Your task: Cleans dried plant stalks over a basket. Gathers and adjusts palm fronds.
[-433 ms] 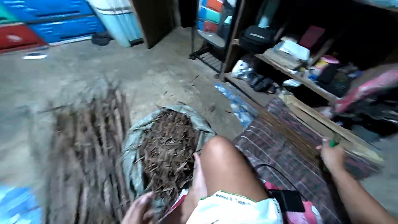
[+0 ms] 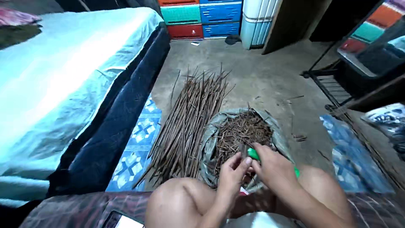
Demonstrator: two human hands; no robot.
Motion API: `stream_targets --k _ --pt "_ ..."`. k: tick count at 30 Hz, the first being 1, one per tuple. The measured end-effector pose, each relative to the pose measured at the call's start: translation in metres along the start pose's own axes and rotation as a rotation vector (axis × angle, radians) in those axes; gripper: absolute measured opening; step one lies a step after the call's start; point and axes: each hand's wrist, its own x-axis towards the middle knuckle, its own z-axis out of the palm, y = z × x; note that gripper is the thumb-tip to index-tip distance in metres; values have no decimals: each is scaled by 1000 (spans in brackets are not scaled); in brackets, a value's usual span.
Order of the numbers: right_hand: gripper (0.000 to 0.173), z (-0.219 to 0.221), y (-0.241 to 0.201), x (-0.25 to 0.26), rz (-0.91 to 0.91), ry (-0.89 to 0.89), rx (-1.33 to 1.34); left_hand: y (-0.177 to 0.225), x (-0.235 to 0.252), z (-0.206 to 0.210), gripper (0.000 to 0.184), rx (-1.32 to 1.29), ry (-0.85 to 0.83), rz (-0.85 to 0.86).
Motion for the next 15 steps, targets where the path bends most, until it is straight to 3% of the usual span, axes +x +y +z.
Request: stream_targets --k 6,12,15 --pt "39 43 -24 8 -157 175 31 3 11 -20 16 -89 240 -10" --pt "31 44 -10 12 -131 59 15 14 28 -36 24 -5 318 -50" --pt "30 46 -7 12 -106 10 -47 13 35 -39 22 253 359 49"
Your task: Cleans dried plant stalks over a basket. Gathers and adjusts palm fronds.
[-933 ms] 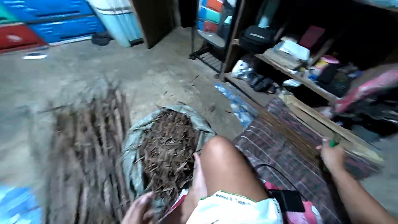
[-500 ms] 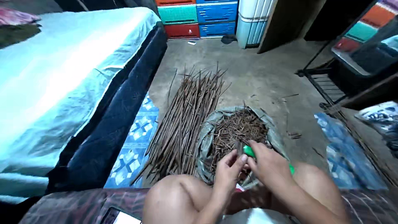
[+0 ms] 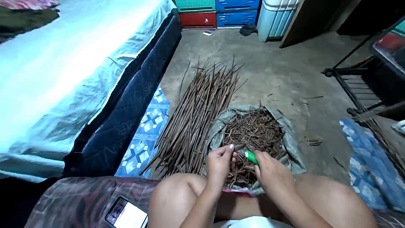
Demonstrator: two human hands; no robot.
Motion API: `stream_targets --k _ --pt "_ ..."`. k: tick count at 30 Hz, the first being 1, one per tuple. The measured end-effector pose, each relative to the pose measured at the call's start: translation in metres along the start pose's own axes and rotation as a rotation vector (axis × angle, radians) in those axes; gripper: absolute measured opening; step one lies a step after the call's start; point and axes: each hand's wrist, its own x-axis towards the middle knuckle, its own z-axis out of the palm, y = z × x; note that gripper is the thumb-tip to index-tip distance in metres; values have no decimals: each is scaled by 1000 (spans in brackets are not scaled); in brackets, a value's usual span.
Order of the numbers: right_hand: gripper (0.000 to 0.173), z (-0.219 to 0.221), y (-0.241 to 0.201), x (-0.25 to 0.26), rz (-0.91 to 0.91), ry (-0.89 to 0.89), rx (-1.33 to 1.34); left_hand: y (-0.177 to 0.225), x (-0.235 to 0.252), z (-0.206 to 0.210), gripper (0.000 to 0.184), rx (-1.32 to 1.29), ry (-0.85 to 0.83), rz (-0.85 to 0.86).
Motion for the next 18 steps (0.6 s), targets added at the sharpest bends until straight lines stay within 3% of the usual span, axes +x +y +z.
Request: stream_targets --k 3,5,8,12,13,15,18 --pt "35 2 4 1 -2 -18 -72 -16 6 1 23 401 130 322" --pt "34 -4 8 3 14 -91 -78 -16 17 -6 26 552 188 385" --pt "33 -10 22 10 114 -223 107 -6 43 -22 31 658 111 143" --pt "25 1 44 22 234 -90 613 -34 69 -8 33 550 -34 -34" --pt "27 10 48 26 255 -40 707 -42 69 1 38 525 -101 -36" --pt "32 16 51 33 286 -11 801 -53 68 19 65 556 -260 -1" --pt "46 20 56 39 201 13 734 -59 73 35 89 700 -347 -37"
